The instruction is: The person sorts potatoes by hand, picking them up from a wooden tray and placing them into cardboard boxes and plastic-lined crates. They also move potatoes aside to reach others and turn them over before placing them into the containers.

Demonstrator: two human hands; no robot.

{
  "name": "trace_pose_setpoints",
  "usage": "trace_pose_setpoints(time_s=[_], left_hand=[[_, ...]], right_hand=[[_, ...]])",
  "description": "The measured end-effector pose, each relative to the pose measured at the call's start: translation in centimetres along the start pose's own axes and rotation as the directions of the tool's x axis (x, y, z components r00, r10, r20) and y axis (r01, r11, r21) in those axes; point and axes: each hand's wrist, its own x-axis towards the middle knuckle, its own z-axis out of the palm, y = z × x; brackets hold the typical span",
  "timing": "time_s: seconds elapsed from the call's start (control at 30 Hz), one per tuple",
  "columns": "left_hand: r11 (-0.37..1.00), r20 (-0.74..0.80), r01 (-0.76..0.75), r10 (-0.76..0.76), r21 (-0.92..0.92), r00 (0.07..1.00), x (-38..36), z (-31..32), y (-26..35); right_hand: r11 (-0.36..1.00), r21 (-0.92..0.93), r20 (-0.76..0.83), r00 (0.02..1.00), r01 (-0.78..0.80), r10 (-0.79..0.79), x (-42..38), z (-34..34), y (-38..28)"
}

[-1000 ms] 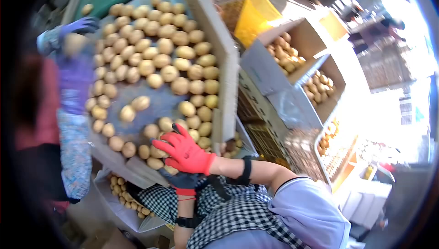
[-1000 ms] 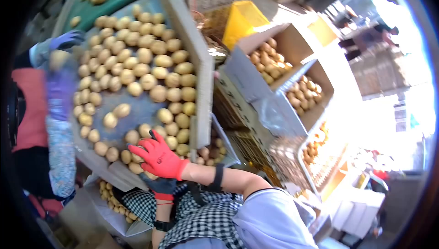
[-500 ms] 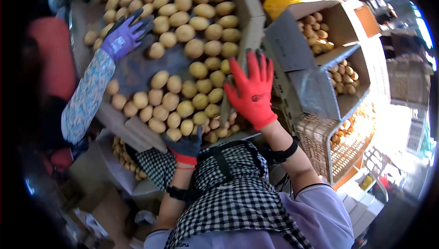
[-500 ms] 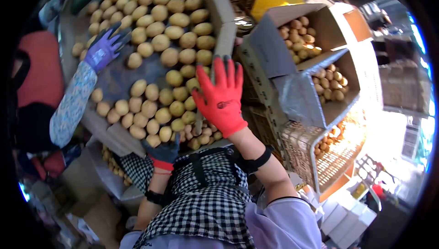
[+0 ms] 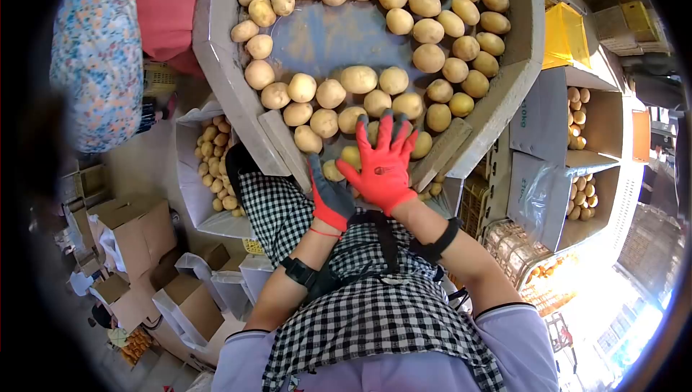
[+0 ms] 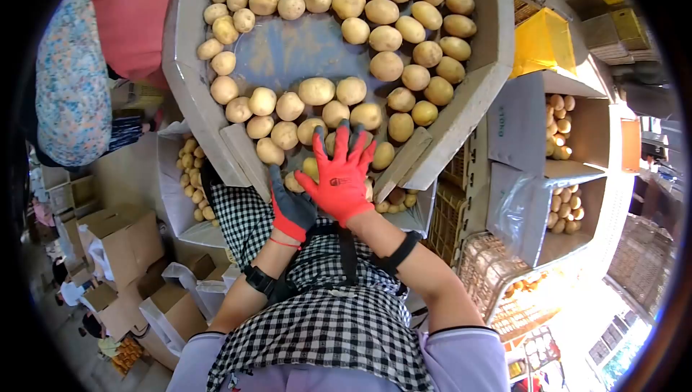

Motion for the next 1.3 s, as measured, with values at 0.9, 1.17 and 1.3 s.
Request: trace_pose_setpoints(time_s=[0.9, 1.17, 1.3], left_hand=[[0.975, 0.148, 0.199, -0.213, 0.1, 0.966, 1.3, -2.4, -0.2], [0.943, 0.294, 0.302, -0.25, -0.144, 0.922, 0.0, 0.4, 1.2], [0.987, 0.259, 0.157, -0.162, 0.04, 0.952, 1.3, -1.0, 0.2]], right_hand=[[0.984, 0.001, -0.419, 0.894, -0.176, 0.16, 5.4, 1.4, 4.1], [0.996, -0.029, -0.178, 0.98, 0.081, -0.085, 3.5, 2.5, 3.4], [0.999, -0.032, -0.495, 0.869, -0.005, -0.012, 8.4, 0.7, 2.6]])
